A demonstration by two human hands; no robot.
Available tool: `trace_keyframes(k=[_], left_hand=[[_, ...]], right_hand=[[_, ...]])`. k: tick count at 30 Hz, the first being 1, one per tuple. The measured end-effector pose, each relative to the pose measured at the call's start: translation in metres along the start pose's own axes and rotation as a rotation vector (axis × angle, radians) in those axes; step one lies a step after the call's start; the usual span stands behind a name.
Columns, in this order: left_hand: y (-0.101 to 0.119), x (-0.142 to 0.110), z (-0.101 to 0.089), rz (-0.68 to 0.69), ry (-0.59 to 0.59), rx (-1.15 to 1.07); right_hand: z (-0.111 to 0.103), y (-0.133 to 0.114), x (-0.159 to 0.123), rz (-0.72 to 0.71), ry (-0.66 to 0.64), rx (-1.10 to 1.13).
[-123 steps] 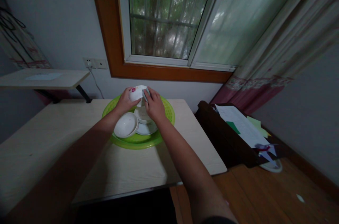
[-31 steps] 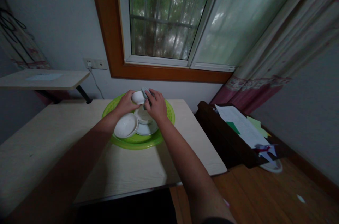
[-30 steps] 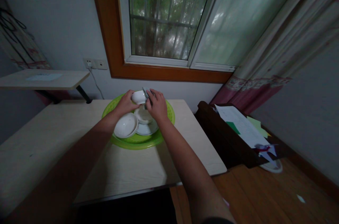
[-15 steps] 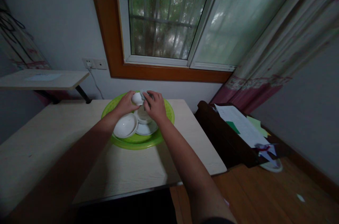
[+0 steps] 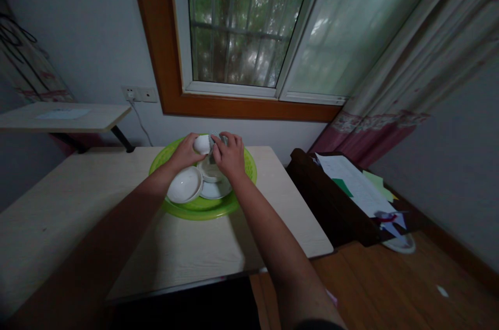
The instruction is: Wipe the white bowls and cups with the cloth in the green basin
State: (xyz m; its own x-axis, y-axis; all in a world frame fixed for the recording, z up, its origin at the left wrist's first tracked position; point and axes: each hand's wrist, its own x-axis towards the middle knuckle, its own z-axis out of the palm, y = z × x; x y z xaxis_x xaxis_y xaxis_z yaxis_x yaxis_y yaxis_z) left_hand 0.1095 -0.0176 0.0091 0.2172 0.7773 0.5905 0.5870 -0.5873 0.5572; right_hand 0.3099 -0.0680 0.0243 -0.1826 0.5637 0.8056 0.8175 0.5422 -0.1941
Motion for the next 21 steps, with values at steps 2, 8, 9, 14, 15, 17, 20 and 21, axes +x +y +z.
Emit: trace_keyframes(k=[2, 8, 9, 14, 15, 17, 20, 21], left_hand=[[-0.0007, -0.0001, -0.0001, 0.014, -0.001, 0.007], [-0.0006, -0.0010, -0.0029, 0.013, 0.001, 0.022], [-0.0009, -0.0010, -0.0032, 0.009, -0.001, 0.021], [-0.0030, -0.0004, -0.0032, 0.001, 0.006, 0.005], [-0.0028, -0.0002, -0.0032, 0.000, 0.008, 0.003], [-0.0016, 0.0003, -0.0033, -0.008, 0.012, -0.001], [0.0008, 0.0008, -0.0033, -0.013, 0.007, -0.001], [0.0014, 0.0008, -0.0032, -0.014, 0.005, 0.000]], right_hand=[[0.0010, 0.0029, -0.0003, 0.013, 0.011, 0.011], [0.0021, 0.0045, -0.0020, -0.065, -0.034, 0.040], [0.0019, 0.0040, -0.0022, -0.087, -0.052, 0.039], [0.0007, 0.0016, -0.0021, -0.173, -0.153, 0.011], [0.0005, 0.0012, -0.0019, -0.171, -0.158, 0.003], [0.0001, 0.0007, -0.0015, -0.145, -0.148, -0.014], [0.0004, 0.0020, -0.0006, -0.069, -0.100, -0.014], [0.0009, 0.0033, -0.0004, -0.037, -0.077, -0.005]])
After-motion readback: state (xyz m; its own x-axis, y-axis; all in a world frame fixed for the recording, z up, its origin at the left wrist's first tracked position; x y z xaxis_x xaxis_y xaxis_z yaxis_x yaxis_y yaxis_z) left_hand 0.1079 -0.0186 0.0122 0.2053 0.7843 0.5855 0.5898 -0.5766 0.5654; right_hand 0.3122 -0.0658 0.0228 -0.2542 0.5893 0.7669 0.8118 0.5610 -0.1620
